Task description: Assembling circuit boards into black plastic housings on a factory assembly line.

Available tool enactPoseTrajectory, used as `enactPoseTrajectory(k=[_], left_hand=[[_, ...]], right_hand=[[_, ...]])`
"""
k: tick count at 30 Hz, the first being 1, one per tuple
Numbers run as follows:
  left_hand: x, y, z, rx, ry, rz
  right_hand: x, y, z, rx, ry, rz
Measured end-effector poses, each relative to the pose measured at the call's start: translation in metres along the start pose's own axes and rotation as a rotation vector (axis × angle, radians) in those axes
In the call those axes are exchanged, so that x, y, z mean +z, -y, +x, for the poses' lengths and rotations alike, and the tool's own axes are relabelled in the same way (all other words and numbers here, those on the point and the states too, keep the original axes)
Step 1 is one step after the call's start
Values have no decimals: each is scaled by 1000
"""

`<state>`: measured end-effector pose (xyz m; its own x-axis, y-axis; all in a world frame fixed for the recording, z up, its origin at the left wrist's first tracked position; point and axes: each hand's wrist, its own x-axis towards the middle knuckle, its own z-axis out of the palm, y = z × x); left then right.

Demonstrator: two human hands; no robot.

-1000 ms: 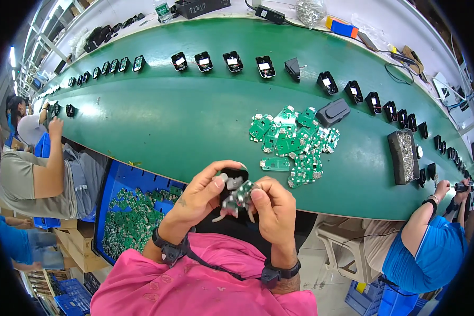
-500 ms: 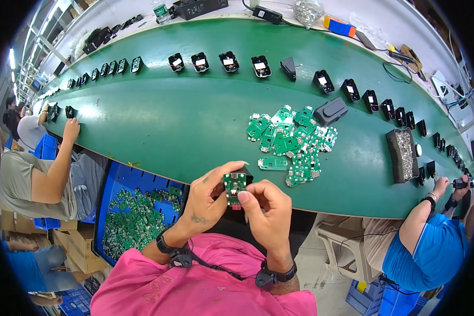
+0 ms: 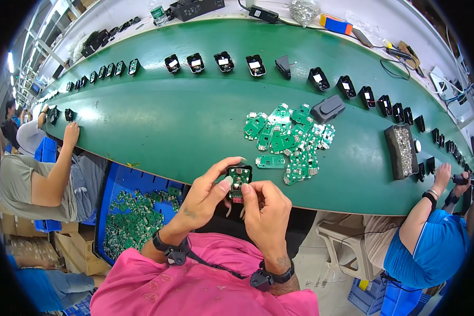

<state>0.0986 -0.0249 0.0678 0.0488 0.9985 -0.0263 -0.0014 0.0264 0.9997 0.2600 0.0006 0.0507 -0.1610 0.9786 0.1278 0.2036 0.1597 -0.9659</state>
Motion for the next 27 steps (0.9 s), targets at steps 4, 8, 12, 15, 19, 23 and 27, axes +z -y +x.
enactPoseTrajectory(k=[4,8,12,15,19,23,27], left_hand=[[11,-4,1,-54,-121,228],[16,21,5,175,-239,296],[22,7,-3,153,-344,491],[23,11,3,169,-271,448],[33,44,4,473,-331,547],[21,30,-12,354,-291,504],[27,27,-17,372,-248,514]], right_hand=[[2,3,0,73,-15,14],[14,5,6,-21,-95,-70],[27,4,9,-121,-18,-249],[36,-24,9,-102,-48,-467],[35,-5,5,-109,-168,-124],[40,-6,4,-118,-63,-98],[43,-3,-3,-204,-78,-61]])
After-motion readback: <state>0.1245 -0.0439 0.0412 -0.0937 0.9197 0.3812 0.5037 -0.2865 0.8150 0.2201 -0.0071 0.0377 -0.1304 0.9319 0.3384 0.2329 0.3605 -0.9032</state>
